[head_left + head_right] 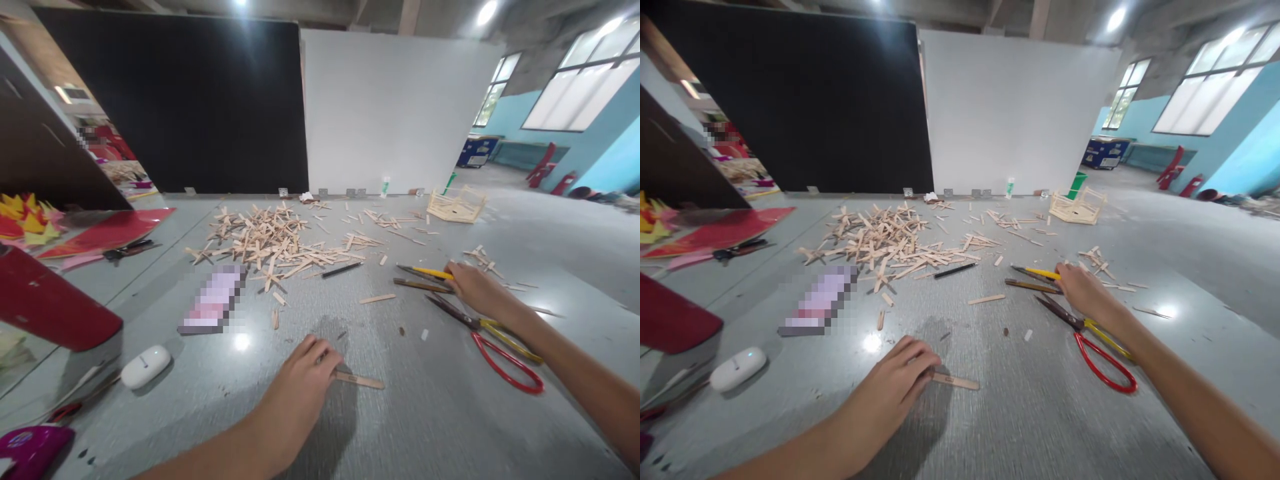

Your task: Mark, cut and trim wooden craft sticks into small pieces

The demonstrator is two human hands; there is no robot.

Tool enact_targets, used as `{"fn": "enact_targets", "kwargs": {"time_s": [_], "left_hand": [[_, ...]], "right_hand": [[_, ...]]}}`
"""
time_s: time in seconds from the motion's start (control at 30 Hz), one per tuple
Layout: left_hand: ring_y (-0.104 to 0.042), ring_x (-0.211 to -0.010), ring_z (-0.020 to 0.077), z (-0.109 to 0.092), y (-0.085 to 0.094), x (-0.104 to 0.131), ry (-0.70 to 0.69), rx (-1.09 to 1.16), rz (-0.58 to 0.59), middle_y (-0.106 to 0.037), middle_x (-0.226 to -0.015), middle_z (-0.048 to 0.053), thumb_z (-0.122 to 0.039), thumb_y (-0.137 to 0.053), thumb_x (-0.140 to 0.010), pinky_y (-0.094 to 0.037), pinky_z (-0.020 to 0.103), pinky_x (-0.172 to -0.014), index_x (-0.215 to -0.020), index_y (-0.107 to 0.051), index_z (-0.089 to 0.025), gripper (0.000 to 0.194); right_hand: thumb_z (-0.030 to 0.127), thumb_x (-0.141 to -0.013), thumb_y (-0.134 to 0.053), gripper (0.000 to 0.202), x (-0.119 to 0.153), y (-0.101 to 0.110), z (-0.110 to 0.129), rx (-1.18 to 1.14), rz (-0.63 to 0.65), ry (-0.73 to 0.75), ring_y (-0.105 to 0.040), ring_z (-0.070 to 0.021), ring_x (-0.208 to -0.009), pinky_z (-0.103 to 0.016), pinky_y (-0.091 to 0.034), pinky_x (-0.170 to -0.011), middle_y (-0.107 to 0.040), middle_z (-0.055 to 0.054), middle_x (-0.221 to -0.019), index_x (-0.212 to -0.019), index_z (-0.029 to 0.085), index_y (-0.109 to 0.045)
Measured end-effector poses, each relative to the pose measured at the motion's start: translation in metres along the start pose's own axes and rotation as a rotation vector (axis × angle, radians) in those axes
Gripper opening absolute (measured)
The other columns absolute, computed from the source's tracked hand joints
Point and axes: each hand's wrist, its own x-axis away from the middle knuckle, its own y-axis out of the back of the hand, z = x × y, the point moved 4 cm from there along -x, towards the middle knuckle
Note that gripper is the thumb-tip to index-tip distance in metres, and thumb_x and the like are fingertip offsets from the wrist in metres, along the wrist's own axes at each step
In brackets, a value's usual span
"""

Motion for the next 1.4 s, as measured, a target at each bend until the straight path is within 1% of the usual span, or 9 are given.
{"fn": "enact_targets", "kwargs": {"time_s": [0.13, 0.23, 0.37, 0.67, 0.77, 0.9, 1.07, 1.23, 1.4], "left_hand": [[-0.069, -0.116, 0.0302, -0.016, -0.009, 0.02, -0.043, -0.053, -0.014, -0.074, -0.124, 0.01, -0.002, -0.045, -0.099, -0.057, 0.047, -0.108, -0.134, -0.066, -0.017, 0.044], [-0.064, -0.133, 0.039, -0.031, -0.012, 0.032, -0.098, -0.09, 0.07, -0.066, -0.149, 0.019, -0.027, -0.055, -0.108, -0.056, 0.055, -0.111, -0.159, -0.05, -0.015, 0.052], [-0.051, -0.15, 0.0459, -0.038, -0.013, 0.032, -0.147, -0.06, 0.211, -0.051, -0.166, 0.021, -0.041, -0.066, -0.106, -0.045, 0.069, -0.119, -0.17, -0.036, -0.024, 0.073], [-0.036, -0.158, 0.0545, -0.031, -0.014, 0.023, -0.066, 0.071, 0.241, -0.04, -0.172, 0.022, -0.05, -0.073, -0.103, -0.031, 0.086, -0.119, -0.171, -0.037, -0.035, 0.078], [-0.032, -0.159, 0.0559, -0.027, -0.01, 0.02, -0.066, 0.101, 0.278, -0.04, -0.17, 0.027, -0.058, -0.066, -0.106, -0.03, 0.085, -0.12, -0.17, -0.04, -0.029, 0.075], [-0.018, -0.166, 0.0485, -0.023, -0.008, 0.017, -0.118, 0.128, 0.225, -0.033, -0.175, 0.026, -0.057, -0.05, -0.113, -0.023, 0.078, -0.127, -0.169, -0.04, -0.028, 0.063], [-0.017, -0.167, 0.0429, -0.019, -0.008, 0.017, -0.161, 0.175, 0.182, -0.031, -0.176, 0.023, -0.056, -0.052, -0.112, -0.02, 0.067, -0.133, -0.165, -0.044, -0.026, 0.061], [-0.026, -0.165, 0.0426, -0.019, -0.003, 0.011, -0.193, 0.155, 0.175, -0.044, -0.167, 0.023, -0.05, -0.059, -0.109, -0.018, 0.065, -0.134, -0.16, -0.049, -0.025, 0.058], [-0.029, -0.164, 0.0446, -0.018, -0.002, 0.008, -0.187, 0.174, 0.176, -0.04, -0.171, 0.022, -0.048, -0.06, -0.109, -0.027, 0.063, -0.132, -0.158, -0.051, -0.025, 0.055]], "right_hand": [[0.04, -0.108, -0.053, 0.03, 0.01, 0.041, 0.023, -0.163, -0.255, -0.004, -0.074, -0.027, -0.08, -0.042, -0.057, -0.08, -0.078, -0.011, -0.092, -0.101, 0.019, -0.073], [0.055, -0.106, -0.051, 0.038, 0.031, 0.075, 0.046, -0.279, -0.381, -0.005, -0.068, -0.0238, -0.064, -0.038, -0.052, -0.067, -0.077, -0.006, -0.081, -0.105, 0.024, -0.073], [0.059, -0.099, -0.064, 0.033, 0.055, 0.089, 0.09, -0.482, -0.138, 0.175, -0.059, -0.0174, -0.057, -0.031, -0.044, -0.056, -0.076, 0.0, -0.079, -0.101, 0.03, -0.08], [0.052, -0.073, -0.086, 0.032, 0.041, 0.017, 0.102, -0.935, 0.109, -0.037, -0.066, -0.0205, -0.063, -0.033, -0.055, -0.061, -0.08, -0.006, -0.079, -0.085, 0.022, -0.081], [0.051, -0.077, -0.082, 0.032, 0.043, -0.002, 0.107, -0.99, 0.184, -0.044, -0.065, -0.0188, -0.056, -0.032, -0.055, -0.055, -0.077, -0.006, -0.072, -0.085, 0.02, -0.079], [0.059, -0.09, -0.068, 0.041, 0.067, 0.002, 0.137, -1.088, 0.274, 0.0, -0.055, -0.0134, -0.044, -0.026, -0.043, -0.038, -0.074, -0.003, -0.072, -0.1, 0.021, -0.077], [0.048, -0.095, -0.075, 0.027, 0.092, 0.005, 0.166, -1.052, 0.308, 0.184, -0.06, -0.0153, -0.065, -0.026, -0.052, -0.059, -0.069, -0.001, -0.074, -0.086, 0.023, -0.073], [0.065, -0.105, -0.056, 0.049, 0.096, -0.021, 0.164, -1.32, 0.522, 0.019, -0.063, -0.016, -0.053, -0.027, -0.052, -0.048, -0.071, 0.0, -0.073, -0.121, 0.022, -0.073], [0.052, -0.103, -0.068, 0.03, 0.092, -0.018, 0.165, -1.033, 0.35, 0.141, -0.065, -0.0155, -0.064, -0.026, -0.051, -0.059, -0.074, 0.0, -0.074, -0.104, 0.024, -0.079]]}}
